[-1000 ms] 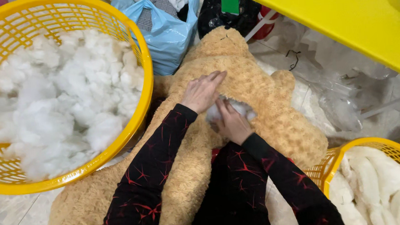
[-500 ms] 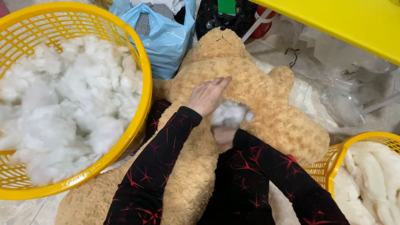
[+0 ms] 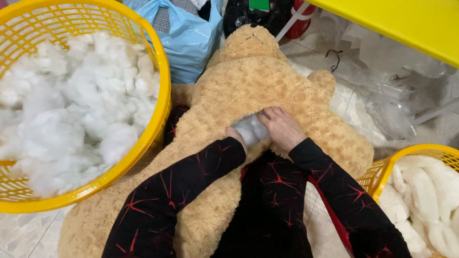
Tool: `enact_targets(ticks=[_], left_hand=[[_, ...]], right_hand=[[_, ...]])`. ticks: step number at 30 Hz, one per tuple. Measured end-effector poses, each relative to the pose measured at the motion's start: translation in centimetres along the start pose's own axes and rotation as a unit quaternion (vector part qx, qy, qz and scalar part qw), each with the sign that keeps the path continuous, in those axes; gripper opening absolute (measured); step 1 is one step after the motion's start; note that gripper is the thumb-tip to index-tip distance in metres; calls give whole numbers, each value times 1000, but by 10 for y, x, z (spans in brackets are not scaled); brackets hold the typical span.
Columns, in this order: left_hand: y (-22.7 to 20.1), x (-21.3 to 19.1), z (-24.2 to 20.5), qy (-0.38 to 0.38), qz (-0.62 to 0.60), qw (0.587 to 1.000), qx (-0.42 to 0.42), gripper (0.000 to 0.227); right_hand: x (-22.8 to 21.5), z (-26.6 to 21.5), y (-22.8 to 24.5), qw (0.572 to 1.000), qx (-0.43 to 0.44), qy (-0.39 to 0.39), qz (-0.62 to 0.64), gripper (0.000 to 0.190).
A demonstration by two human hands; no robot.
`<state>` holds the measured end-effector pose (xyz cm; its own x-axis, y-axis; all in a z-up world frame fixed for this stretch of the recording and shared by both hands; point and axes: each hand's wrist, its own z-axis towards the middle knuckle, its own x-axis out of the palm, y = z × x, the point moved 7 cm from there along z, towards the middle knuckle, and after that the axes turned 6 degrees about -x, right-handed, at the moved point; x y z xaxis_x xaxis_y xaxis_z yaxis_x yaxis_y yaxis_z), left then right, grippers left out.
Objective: The person repeatedly takes handfuls of white stuffing from a yellow basket and pushes them into an opening on the back of a large teddy bear. They continue to pack the stuffing into the bear's body throughout the clip.
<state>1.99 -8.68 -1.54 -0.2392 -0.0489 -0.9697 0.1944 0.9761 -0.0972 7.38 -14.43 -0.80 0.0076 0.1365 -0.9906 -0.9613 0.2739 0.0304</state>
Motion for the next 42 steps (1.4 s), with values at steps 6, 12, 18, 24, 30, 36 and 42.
enact_targets(ticks=[6,12,18,24,30,36,42], left_hand=[[-1,-6,-18,138,-12,989,48,65],[-21,1,-40,159,49,986,28,45],[-9,-1,-63,2,61,998,-1,38],[63,-46,-95,-235,-178,945,-143,46],[68,-29,-102,-119,-214,964,-107,66],[58,-13,-91,-89,-5,991,-98,89],[53,-33,-103,-185,-43,979,-76,97]], right_hand=[[8,-14,3,995,21,29,97,42],[11,-27,-9,953,119,-68,270,31],[83,-35,4,866,200,-65,454,39],[161,-5,47,586,257,47,767,60],[172,10,90,479,164,127,853,58],[157,8,59,771,159,197,584,43],[141,10,61,535,158,-28,830,45]])
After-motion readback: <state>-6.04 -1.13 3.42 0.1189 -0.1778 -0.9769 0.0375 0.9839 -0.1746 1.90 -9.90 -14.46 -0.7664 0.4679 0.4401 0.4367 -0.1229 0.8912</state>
